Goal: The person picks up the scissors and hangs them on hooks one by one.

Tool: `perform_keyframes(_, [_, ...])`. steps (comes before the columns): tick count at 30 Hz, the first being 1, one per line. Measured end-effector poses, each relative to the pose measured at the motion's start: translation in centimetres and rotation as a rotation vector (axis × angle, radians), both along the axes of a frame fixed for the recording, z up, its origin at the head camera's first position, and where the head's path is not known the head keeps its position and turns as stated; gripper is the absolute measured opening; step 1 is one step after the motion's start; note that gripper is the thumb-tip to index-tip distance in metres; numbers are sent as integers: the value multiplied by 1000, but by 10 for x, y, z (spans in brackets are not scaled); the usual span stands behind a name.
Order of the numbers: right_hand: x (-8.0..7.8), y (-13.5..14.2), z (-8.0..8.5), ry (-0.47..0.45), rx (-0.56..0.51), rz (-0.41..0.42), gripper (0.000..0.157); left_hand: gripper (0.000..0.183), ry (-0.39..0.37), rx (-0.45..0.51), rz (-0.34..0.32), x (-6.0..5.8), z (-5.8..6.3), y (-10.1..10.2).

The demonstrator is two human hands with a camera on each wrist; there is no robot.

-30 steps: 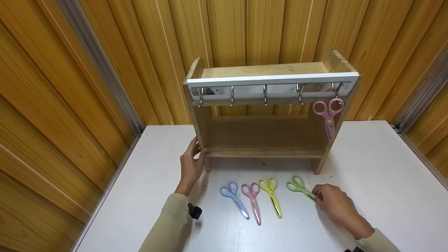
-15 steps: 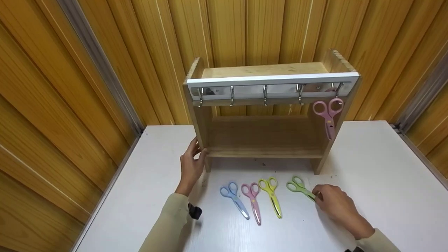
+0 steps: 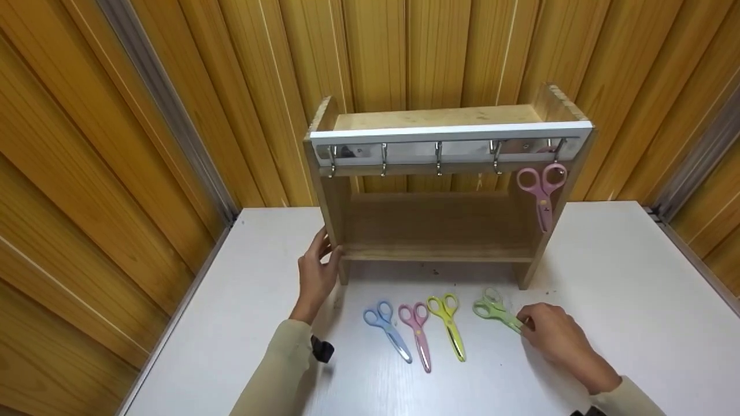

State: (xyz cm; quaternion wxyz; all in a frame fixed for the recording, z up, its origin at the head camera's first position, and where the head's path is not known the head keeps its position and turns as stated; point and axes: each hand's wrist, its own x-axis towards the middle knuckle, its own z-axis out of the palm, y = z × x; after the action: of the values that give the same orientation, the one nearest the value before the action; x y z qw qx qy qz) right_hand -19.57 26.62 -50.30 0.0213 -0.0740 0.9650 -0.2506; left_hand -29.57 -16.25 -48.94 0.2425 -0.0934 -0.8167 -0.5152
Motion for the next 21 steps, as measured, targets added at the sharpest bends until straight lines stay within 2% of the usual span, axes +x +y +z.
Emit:
perform_keyframes(7, [0, 1, -1, 31, -21, 21, 17, 56, -24, -7, 10, 1, 1, 2])
perform_keyframes(21, [0, -1, 3, 28, -7, 34, 16, 59, -47, 11, 5, 0, 0, 2])
